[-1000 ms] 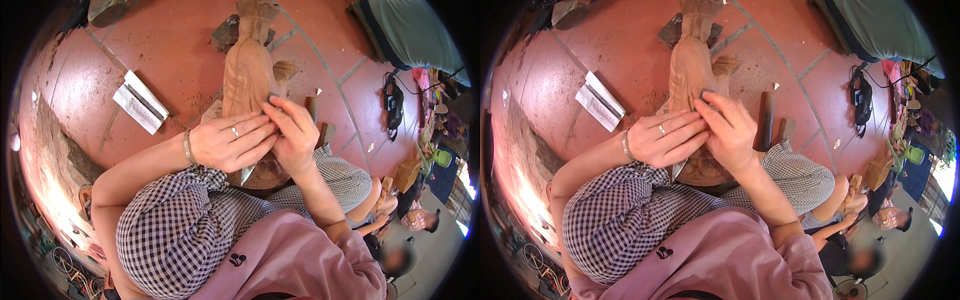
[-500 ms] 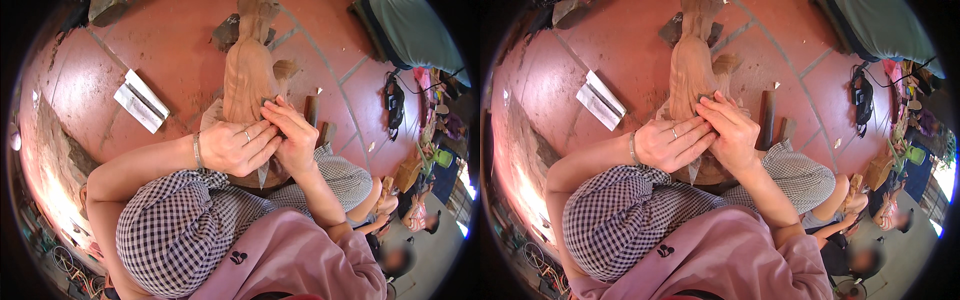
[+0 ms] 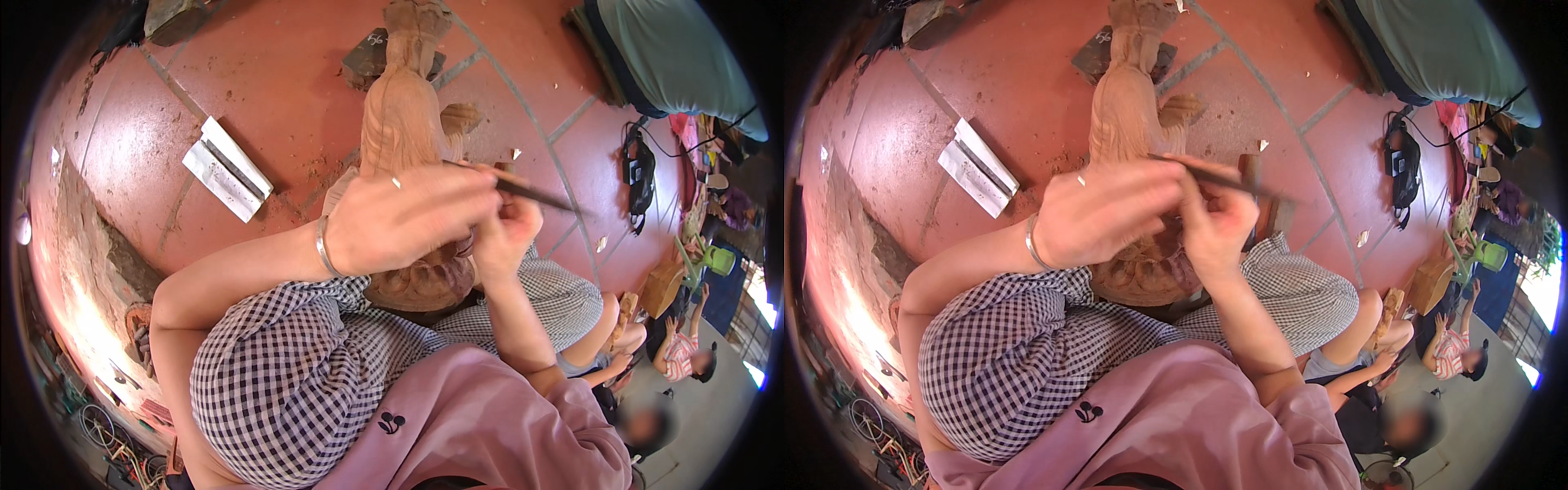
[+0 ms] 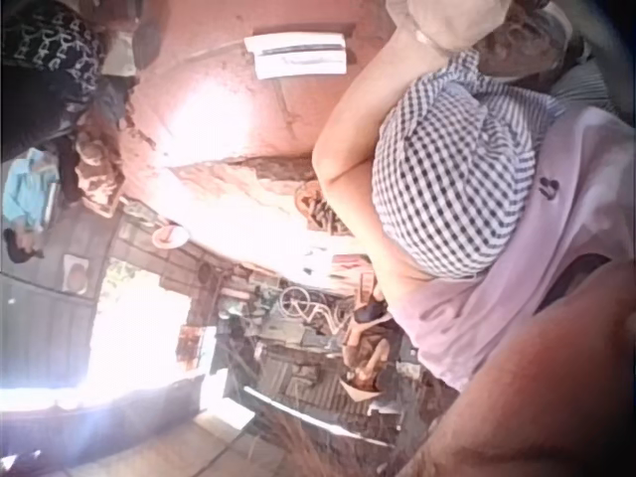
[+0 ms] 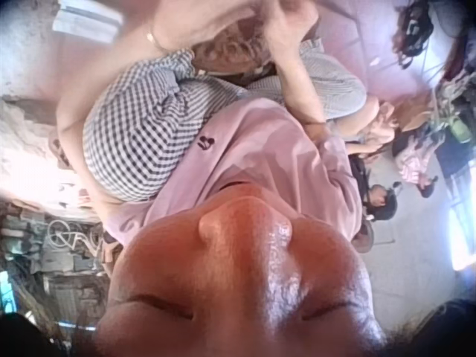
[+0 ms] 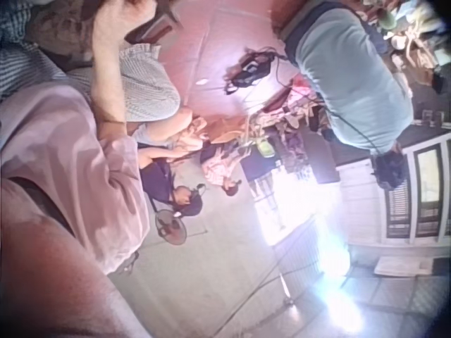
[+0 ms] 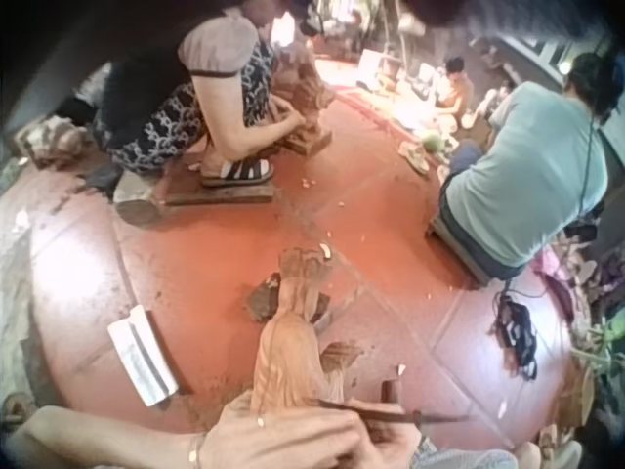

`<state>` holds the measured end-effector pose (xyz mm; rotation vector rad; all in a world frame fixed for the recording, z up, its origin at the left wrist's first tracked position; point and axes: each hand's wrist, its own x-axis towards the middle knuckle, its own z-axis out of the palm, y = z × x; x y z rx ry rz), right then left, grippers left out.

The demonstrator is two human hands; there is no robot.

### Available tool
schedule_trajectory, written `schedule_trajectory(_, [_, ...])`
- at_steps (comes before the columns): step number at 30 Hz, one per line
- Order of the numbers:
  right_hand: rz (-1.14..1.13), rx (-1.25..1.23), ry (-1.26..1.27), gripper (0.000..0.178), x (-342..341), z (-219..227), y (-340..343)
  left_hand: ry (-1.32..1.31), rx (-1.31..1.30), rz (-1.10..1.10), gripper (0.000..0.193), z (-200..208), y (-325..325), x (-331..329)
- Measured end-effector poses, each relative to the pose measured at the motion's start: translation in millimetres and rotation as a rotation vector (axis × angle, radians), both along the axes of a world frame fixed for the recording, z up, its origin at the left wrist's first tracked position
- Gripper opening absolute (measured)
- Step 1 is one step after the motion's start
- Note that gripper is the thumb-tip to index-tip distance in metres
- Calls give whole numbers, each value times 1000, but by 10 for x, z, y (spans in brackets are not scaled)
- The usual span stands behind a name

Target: The person carves a wooden sculpture using a chisel while sitting on the floor. They hold the wood steady with one hand and carefully shape its surface with the other, occasionally rotating the piece to access different areas.

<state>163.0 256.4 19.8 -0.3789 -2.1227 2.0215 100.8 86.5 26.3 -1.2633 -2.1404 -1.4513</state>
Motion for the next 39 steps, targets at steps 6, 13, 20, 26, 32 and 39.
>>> schedule_trajectory(6, [-30, -757, -177, 15, -67, 84, -7, -1054, 234, -18, 43, -221, -69, 66])
schedule_trajectory(13, [-44, -798, -265, 26, -86, 161, -56, -1279, 266, -58, 27, -167, -122, 59])
schedule_trajectory(20, [-42, -783, -306, 15, -95, 176, -97, -1315, 400, -77, 16, -227, -153, 98])
schedule_trajectory(26, [-31, -759, -305, 8, -85, 165, -79, -1377, 465, -65, 16, -184, -178, 92])
schedule_trajectory(32, [52, -689, -259, 19, -14, 113, -67, -1251, 316, -25, 25, -204, -167, 112])
schedule_trajectory(39, [163, 404, 185, 13, 70, 24, 39, -482, 31, 234, 21, -87, -145, 77])
